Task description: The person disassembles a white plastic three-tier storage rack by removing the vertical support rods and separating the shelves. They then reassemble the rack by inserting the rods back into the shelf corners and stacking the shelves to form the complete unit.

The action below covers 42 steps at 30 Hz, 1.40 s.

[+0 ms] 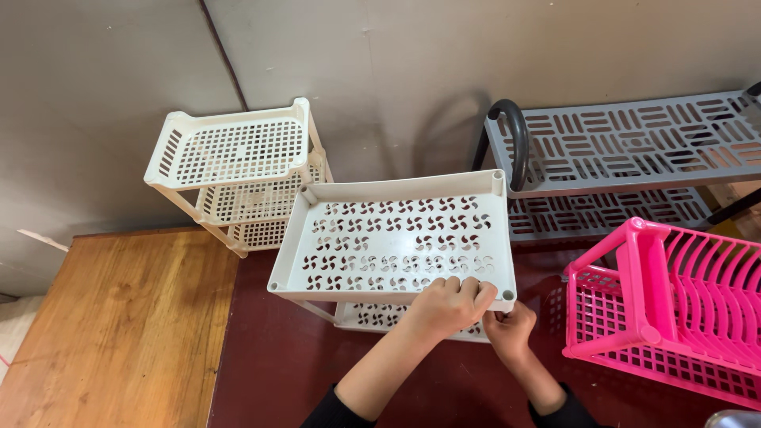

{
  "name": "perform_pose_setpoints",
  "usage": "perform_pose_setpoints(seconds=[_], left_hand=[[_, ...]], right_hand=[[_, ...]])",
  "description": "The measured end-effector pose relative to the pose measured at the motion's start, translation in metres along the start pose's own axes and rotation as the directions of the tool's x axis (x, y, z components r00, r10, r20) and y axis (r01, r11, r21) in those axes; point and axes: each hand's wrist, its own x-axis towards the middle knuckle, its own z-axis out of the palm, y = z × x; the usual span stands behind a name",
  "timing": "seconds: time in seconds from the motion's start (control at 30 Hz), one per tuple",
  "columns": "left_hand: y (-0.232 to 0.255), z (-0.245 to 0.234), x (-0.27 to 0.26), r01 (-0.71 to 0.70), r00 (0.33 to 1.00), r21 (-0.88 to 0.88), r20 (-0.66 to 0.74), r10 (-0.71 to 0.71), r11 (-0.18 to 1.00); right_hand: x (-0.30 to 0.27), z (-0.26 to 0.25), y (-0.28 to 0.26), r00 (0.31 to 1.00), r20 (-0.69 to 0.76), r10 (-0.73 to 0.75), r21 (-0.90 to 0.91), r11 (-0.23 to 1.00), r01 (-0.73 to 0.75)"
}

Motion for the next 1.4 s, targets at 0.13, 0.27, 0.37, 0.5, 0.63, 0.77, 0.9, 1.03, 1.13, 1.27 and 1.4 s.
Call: perform_pose_setpoints(seconds=[0.13,0.27,0.37,0.5,0.63,0.77,0.9,1.03,1.13,1.27,1.4], left_hand=[[0.005,0.002,-0.001,0.013,1.000,-0.014,0.013,-0.013,1.000],[0.004,0.002,-0.001,-0.025,1.000,0.012,0.008,0.025,1.000],[0.008,0.006,0.002,-0.040,0.999,-0.075,0.007,0.041,0.996],[0.013,0.017,0.004,-0.035,0.999,-0.136,0.015,0.038,0.990],[0.021,0.028,0.004,0.019,0.998,-0.176,0.061,-0.009,0.984],[0.023,0.031,0.005,0.084,0.991,-0.228,0.123,-0.057,0.970],[0.015,0.028,0.010,0.097,0.989,-0.258,0.134,-0.063,0.961],[0.014,0.021,0.017,0.114,0.980,-0.344,0.193,-0.049,0.932],[0.018,0.019,0.024,0.137,0.974,-0.352,0.218,-0.061,0.926],[0.017,0.028,0.033,0.140,0.933,-0.250,0.358,-0.044,0.958],[0.020,0.027,0.029,0.149,0.959,-0.268,0.276,-0.072,0.952]], right_hand=[[-0.012,0.004,0.007,0.994,-0.015,0.109,0.046,0.993,-0.108],[-0.004,-0.023,0.032,0.936,0.332,0.119,0.295,0.929,-0.223],[-0.006,-0.035,0.042,0.812,0.548,0.201,0.409,0.782,-0.470],[-0.016,-0.033,0.041,0.848,0.463,0.258,0.429,0.772,-0.469],[-0.026,-0.012,0.034,0.991,-0.006,0.134,0.118,0.984,-0.133],[-0.023,-0.003,0.034,0.985,-0.106,0.137,0.025,0.990,-0.135],[-0.014,-0.018,0.045,0.967,0.171,0.190,0.201,0.954,-0.223],[-0.006,-0.045,0.051,0.751,0.616,0.237,0.478,0.645,-0.596],[-0.003,-0.055,0.044,0.725,0.628,0.282,0.463,0.612,-0.641],[-0.013,-0.047,0.024,0.937,0.215,0.275,0.213,0.923,-0.319],[-0.015,-0.042,0.022,0.966,0.074,0.250,0.121,0.959,-0.257]])
